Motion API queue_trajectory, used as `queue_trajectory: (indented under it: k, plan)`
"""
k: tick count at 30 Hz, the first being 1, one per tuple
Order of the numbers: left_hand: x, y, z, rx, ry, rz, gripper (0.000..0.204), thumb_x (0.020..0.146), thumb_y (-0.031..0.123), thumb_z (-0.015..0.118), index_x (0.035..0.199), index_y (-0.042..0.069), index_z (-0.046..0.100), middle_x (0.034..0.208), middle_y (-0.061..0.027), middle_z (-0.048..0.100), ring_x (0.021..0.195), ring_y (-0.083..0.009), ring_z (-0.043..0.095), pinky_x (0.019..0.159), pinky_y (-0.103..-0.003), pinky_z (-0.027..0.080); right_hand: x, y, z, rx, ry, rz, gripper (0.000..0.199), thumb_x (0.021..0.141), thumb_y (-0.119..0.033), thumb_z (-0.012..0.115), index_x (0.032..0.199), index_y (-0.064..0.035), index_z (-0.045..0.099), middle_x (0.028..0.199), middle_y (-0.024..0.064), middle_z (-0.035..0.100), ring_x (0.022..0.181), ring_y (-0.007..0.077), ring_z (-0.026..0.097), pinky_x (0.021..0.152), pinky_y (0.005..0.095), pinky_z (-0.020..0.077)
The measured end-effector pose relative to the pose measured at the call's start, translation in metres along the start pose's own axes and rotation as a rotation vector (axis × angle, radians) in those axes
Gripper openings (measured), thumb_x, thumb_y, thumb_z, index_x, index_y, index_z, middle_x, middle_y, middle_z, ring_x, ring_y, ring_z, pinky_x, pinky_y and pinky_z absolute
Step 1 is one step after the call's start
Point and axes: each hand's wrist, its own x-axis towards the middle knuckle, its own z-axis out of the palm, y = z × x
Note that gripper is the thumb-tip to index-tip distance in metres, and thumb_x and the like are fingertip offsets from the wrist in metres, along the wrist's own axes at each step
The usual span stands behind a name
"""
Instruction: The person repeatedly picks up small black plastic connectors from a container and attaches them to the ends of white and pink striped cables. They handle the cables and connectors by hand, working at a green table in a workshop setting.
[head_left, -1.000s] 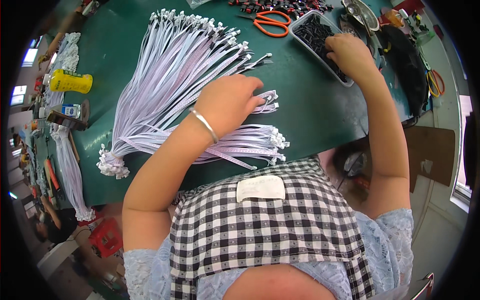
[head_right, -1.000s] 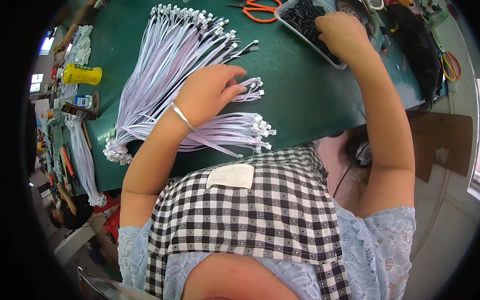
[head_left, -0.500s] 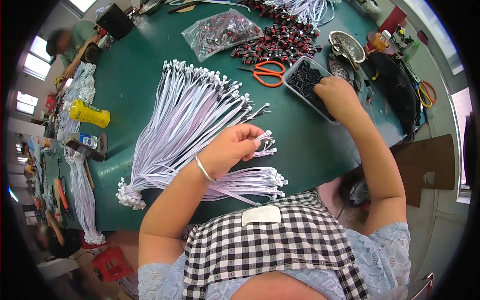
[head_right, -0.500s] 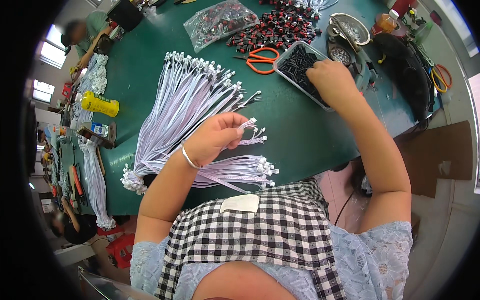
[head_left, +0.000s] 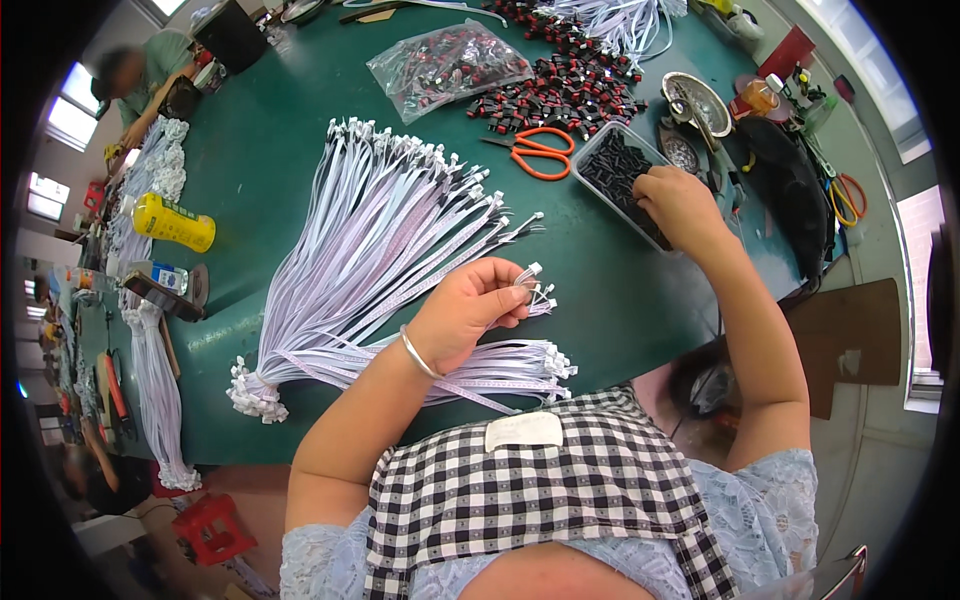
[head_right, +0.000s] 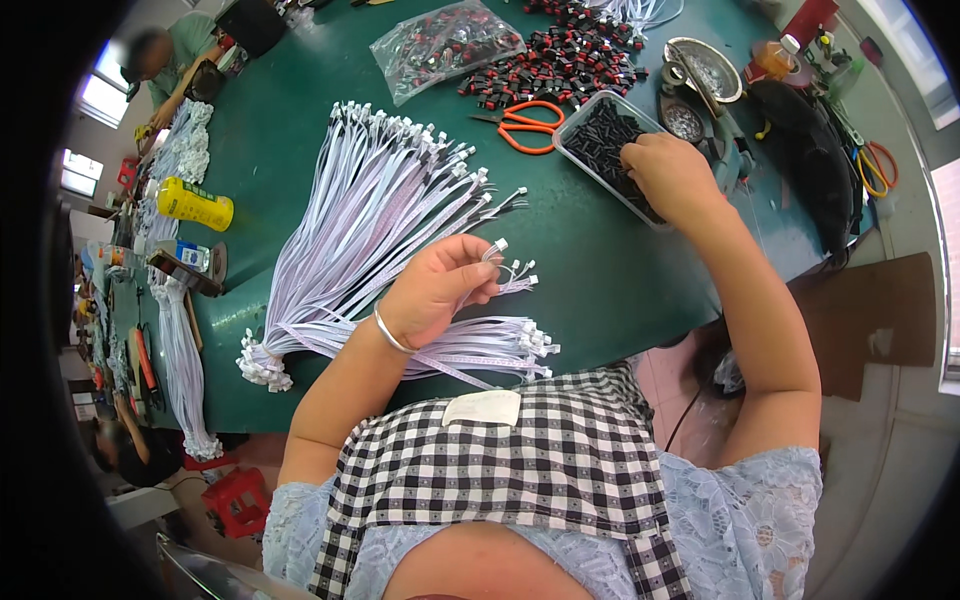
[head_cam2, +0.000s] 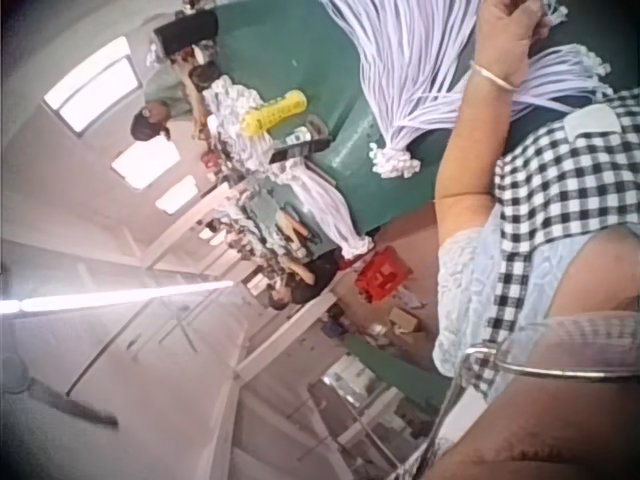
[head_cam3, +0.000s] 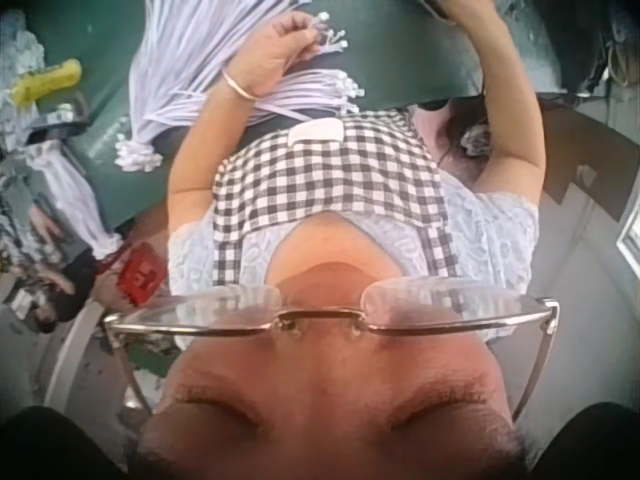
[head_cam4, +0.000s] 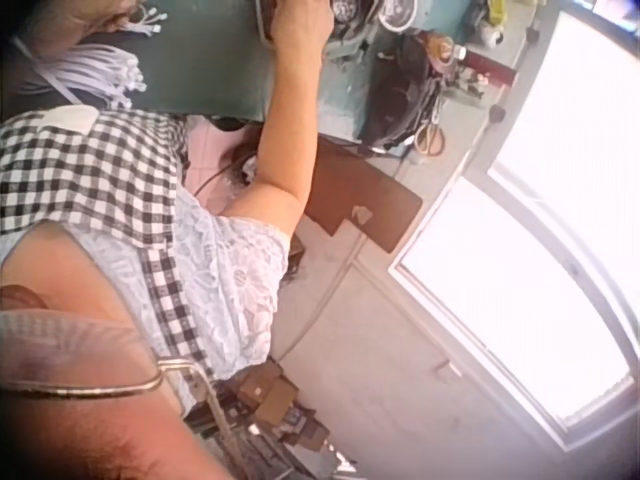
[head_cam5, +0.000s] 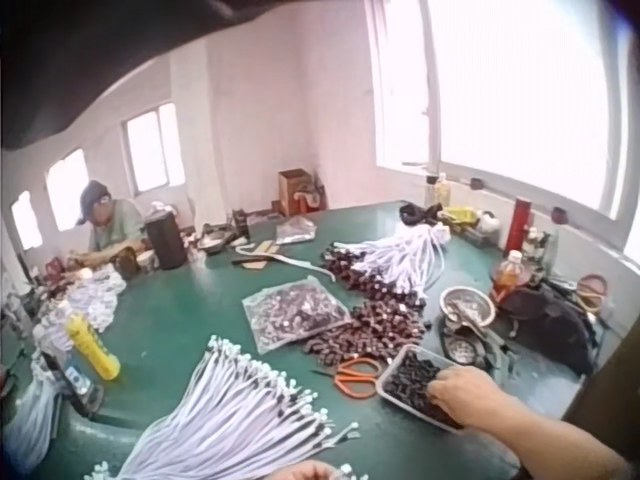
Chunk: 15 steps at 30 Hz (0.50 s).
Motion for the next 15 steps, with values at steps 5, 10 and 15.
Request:
queue_trajectory:
  k: [5, 10, 15]
  plan:
    - [-0.002, 0.000, -0.005, -0.059, 0.028, 0.006, 0.007, 0.091, 0.012, 0.059, 0.095, 0.007, 0.059, 0.085, -0.0045, 0.065, 0.061, -0.0057, 0.052, 0.055, -0.018, 0.041, 0.000, -0.001, 0.002, -0.026, -0.083, -0.053, 0.011, 0.080, -0.013, 0.061, 0.087, -0.0078, 0.066, 0.085, 0.0102, 0.062, 0.089, 0.0298, 0.059, 0.078, 0.0403, 0.0476]
    - [-0.005, 0.010, 0.002, -0.050, -0.003, 0.037, 0.004, 0.089, 0.007, 0.061, 0.091, 0.006, 0.057, 0.085, -0.0059, 0.065, 0.066, -0.0077, 0.055, 0.060, -0.020, 0.044, -0.001, -0.007, -0.003, 0.032, -0.107, -0.054, 0.012, 0.079, -0.014, 0.062, 0.087, -0.0067, 0.066, 0.085, 0.0112, 0.062, 0.089, 0.0306, 0.059, 0.078, 0.0410, 0.0474]
    - [-0.007, 0.010, 0.004, -0.053, -0.029, 0.081, 0.009, 0.085, 0.001, 0.063, 0.086, 0.005, 0.055, 0.085, -0.0071, 0.064, 0.071, -0.0112, 0.058, 0.063, -0.023, 0.045, 0.002, -0.001, -0.001, 0.103, -0.038, 0.034, 0.012, 0.078, -0.011, 0.062, 0.088, -0.0059, 0.066, 0.086, 0.0125, 0.062, 0.090, 0.0313, 0.059, 0.079, 0.0421, 0.0470]
